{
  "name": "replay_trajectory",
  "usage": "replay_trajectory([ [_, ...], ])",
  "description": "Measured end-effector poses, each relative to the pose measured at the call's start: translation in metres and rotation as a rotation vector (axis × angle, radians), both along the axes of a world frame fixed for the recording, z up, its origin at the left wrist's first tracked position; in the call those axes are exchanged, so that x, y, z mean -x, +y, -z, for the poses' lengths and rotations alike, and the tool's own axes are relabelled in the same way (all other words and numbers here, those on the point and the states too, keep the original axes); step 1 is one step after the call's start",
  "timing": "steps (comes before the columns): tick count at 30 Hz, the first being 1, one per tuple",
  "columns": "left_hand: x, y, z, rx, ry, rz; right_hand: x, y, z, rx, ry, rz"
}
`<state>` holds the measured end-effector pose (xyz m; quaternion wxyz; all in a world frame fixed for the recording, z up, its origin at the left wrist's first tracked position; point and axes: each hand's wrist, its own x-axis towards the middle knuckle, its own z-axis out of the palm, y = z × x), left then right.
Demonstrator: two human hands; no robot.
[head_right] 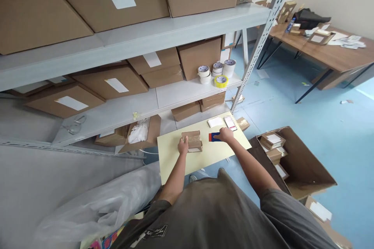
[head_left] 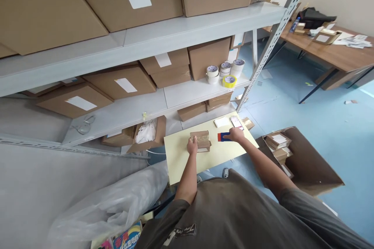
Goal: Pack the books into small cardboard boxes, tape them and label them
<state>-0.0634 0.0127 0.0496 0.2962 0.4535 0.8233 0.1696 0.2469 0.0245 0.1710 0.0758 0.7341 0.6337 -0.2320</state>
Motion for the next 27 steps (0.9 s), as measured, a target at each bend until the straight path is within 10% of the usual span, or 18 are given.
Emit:
replay_trajectory([
  [10, -0.003, -0.007, 0.000, 0.043, -0.002, 0.038, 0.109, -0.012, 0.071, 0.078, 0.010, -0.088],
  [21, -0.004, 0.001, 0.000, 0.045, 0.006, 0.053, -0.002, -0.024, 0.125, 0.126, 0.129, 0.205],
  [27, -0.004, 0.000, -0.001, -0.021, -0.042, 0.032, 0.038, -0.026, 0.115, -0.086, 0.680, 0.368],
])
